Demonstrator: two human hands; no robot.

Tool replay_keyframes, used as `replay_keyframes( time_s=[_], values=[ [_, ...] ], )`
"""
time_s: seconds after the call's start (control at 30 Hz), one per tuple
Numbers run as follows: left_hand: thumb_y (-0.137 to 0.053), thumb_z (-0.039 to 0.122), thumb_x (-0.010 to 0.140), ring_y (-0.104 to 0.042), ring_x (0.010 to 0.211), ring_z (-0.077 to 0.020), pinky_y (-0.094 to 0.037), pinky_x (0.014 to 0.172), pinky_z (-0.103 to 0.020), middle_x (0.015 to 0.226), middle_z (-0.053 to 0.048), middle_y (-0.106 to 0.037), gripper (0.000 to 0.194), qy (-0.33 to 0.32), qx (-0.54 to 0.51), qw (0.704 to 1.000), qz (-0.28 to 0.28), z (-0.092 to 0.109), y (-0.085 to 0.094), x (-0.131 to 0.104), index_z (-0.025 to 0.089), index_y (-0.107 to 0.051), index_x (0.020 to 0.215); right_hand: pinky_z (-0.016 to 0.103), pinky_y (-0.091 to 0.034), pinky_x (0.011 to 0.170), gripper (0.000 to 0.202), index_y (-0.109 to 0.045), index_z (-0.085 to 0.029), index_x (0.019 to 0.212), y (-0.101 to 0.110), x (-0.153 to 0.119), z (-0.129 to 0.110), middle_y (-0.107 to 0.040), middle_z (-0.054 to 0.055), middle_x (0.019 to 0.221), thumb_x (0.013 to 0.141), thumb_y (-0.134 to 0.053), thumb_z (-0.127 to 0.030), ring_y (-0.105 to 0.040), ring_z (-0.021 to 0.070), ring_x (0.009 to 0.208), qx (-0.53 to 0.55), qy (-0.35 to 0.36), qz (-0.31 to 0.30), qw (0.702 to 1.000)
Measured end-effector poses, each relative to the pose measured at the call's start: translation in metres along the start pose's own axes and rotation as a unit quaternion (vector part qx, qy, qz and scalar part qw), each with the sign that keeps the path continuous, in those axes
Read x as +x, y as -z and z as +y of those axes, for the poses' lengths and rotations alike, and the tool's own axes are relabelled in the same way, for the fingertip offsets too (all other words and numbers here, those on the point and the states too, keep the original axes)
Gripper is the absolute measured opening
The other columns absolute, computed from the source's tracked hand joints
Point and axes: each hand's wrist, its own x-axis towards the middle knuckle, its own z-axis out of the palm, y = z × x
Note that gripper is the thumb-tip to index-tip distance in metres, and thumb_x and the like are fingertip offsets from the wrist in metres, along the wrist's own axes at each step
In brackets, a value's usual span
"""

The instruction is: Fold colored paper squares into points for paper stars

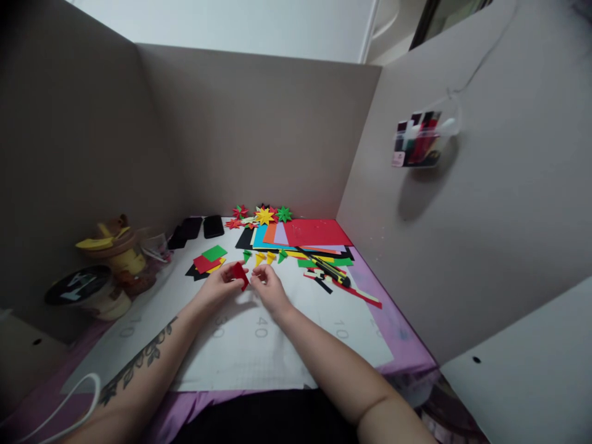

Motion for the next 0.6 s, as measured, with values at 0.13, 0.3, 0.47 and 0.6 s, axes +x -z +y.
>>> replay_keyframes(
  time_s=[0.13, 0.3, 0.47, 0.6],
  values=[
    [-0.071, 0.023, 0.062, -0.064, 0.088, -0.0240, -0.052, 0.075, -0.034, 0.096, -0.008, -0.070, 0.042, -0.046, 0.100, 0.994, 0.000, 0.0019, -0.0061, -0.0016, 0.015, -0.065, 0.103, 0.026, -0.042, 0.067, 0.015, -0.055, -0.018, 0.082, 0.0018, -0.0008, -0.0029, -0.056, -0.001, 0.079, 0.071, -0.062, -0.028, -0.052, 0.0147, 0.075, -0.067, 0.044, -0.008, 0.997],
    [-0.071, 0.023, 0.063, -0.064, 0.087, -0.0240, -0.052, 0.076, -0.035, 0.102, -0.009, -0.069, 0.045, -0.037, 0.112, 0.993, -0.013, 0.0027, -0.0077, -0.0031, 0.015, -0.064, 0.107, 0.025, -0.042, 0.064, 0.009, -0.054, -0.018, 0.079, 0.0031, 0.0001, 0.0007, -0.056, -0.002, 0.073, 0.074, -0.057, -0.025, -0.052, 0.0130, 0.067, -0.110, 0.063, 0.001, 0.992],
    [-0.069, 0.026, 0.068, -0.064, 0.088, -0.0238, -0.051, 0.078, -0.035, 0.101, -0.012, -0.068, 0.048, -0.025, 0.058, 0.998, -0.007, -0.0014, -0.0040, -0.0025, 0.013, -0.059, 0.113, 0.023, -0.040, 0.058, 0.005, -0.053, -0.018, 0.077, 0.0048, 0.0004, 0.0046, -0.053, -0.004, 0.066, 0.074, -0.055, -0.023, -0.050, 0.0118, 0.060, -0.121, 0.071, 0.009, 0.990],
    [-0.070, 0.029, 0.068, -0.064, 0.074, -0.0189, -0.052, 0.062, -0.030, 0.092, -0.007, -0.065, 0.068, -0.010, 0.033, 0.999, 0.017, -0.0041, -0.0031, -0.0017, 0.017, -0.042, 0.129, 0.025, -0.044, 0.062, 0.015, -0.054, -0.019, 0.089, 0.0069, -0.0022, 0.0033, -0.057, -0.003, 0.068, 0.075, -0.057, -0.024, -0.055, 0.0135, 0.063, -0.170, 0.100, 0.039, 0.980]
  ],
)
